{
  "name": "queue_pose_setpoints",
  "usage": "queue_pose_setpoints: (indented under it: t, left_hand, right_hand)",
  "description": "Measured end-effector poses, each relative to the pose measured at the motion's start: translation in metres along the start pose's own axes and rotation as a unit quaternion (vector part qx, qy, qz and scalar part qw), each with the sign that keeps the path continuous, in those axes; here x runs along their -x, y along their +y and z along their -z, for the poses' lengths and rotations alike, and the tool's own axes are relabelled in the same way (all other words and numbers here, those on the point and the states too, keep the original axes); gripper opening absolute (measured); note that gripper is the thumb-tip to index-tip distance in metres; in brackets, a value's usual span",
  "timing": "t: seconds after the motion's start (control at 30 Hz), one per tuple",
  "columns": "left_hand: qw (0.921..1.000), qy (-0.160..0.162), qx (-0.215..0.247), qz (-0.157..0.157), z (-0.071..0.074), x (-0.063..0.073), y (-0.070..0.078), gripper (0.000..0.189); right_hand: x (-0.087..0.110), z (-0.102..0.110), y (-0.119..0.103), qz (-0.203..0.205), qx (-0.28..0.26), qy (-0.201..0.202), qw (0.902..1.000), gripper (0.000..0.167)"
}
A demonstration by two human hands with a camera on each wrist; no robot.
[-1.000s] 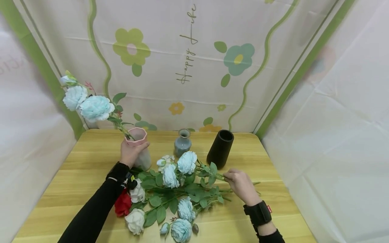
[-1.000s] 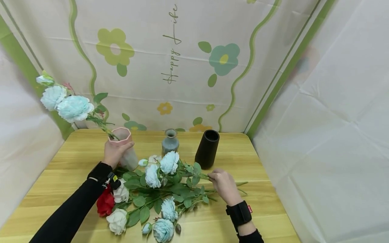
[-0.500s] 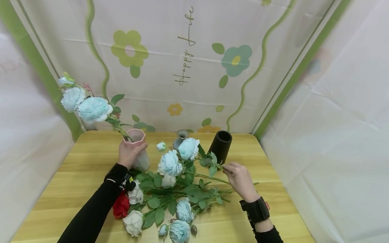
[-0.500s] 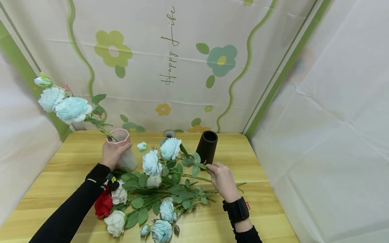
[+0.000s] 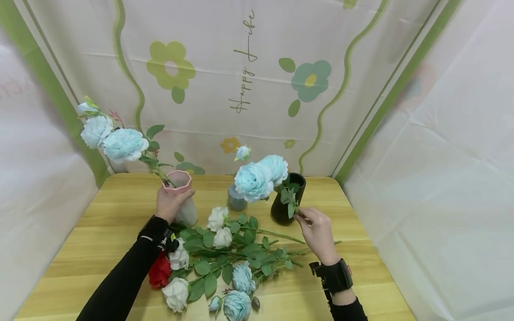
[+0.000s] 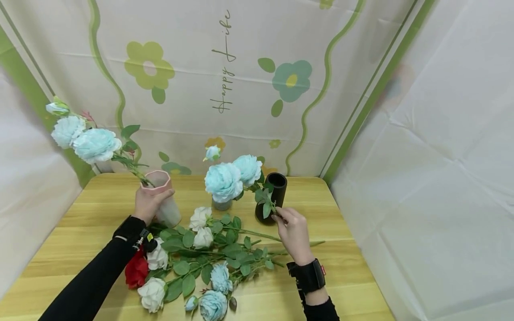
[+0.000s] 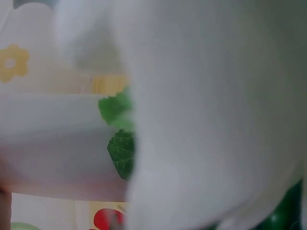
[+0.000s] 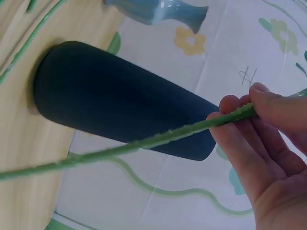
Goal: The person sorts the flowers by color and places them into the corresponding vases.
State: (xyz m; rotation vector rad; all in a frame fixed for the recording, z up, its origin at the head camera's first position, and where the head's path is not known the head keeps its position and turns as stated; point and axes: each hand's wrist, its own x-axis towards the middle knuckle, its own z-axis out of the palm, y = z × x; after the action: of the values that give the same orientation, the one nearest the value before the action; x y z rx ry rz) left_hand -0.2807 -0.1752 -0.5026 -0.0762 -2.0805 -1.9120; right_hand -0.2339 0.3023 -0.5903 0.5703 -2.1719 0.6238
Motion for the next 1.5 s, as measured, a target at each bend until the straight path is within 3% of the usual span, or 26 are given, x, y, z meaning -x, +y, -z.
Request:
queue_pose_setpoints:
  t: [0.13,0.3,0.6,0.77,0.87,0.97,1.1,1.2,1.37,1.5]
  left_hand:
    - [1.0000,0.005,-0.003,-0.004,-0.001,0.000,0.002,0.070]
    - [1.0000,0.006,-0.004,0.002,-0.001,-0.001,0.004,0.071]
    - [0.9999,0.004,-0.007,0.014,0.000,-0.001,0.005,0.074]
    - [0.9999,-0.002,0.001,0.011,0.001,0.000,0.002,0.074]
    - [0.9999,-0.007,0.004,0.011,0.001,0.001,0.000,0.074]
    - [0.9999,-0.008,-0.001,0.009,0.001,0.001,0.000,0.073]
    - [0.9999,-0.005,-0.010,0.005,0.002,0.000,-0.003,0.072]
    - [0.9999,-0.002,-0.010,0.004,0.002,0.000,-0.004,0.071]
    - [0.9999,0.000,-0.010,0.004,0.001,0.001,-0.003,0.070]
    - [0.9999,-0.001,-0.012,0.002,0.000,0.001,-0.002,0.070]
  right_hand:
    - [0.008,-0.016,0.019,-0.040,-0.023,0.005,0.9989,0.035]
    - [0.006,-0.021,0.024,-0.063,-0.051,0.018,0.9965,0.032]
    - [0.002,-0.026,0.030,-0.082,-0.054,0.051,0.9939,0.038]
    - [0.006,-0.028,0.026,-0.118,-0.112,0.066,0.9845,0.035]
    - [0.007,-0.027,0.024,-0.154,-0.185,0.071,0.9680,0.035]
    - [0.003,-0.020,0.017,-0.155,-0.262,0.085,0.9486,0.034]
    - [-0.052,0.038,-0.069,-0.194,-0.351,0.104,0.9100,0.025]
    - [-0.089,0.077,-0.129,-0.255,-0.398,0.130,0.8713,0.021]
    - [-0.093,0.080,-0.131,-0.284,-0.434,0.165,0.8390,0.023]
    - [-0.094,0.079,-0.131,-0.291,-0.445,0.167,0.8304,0.023]
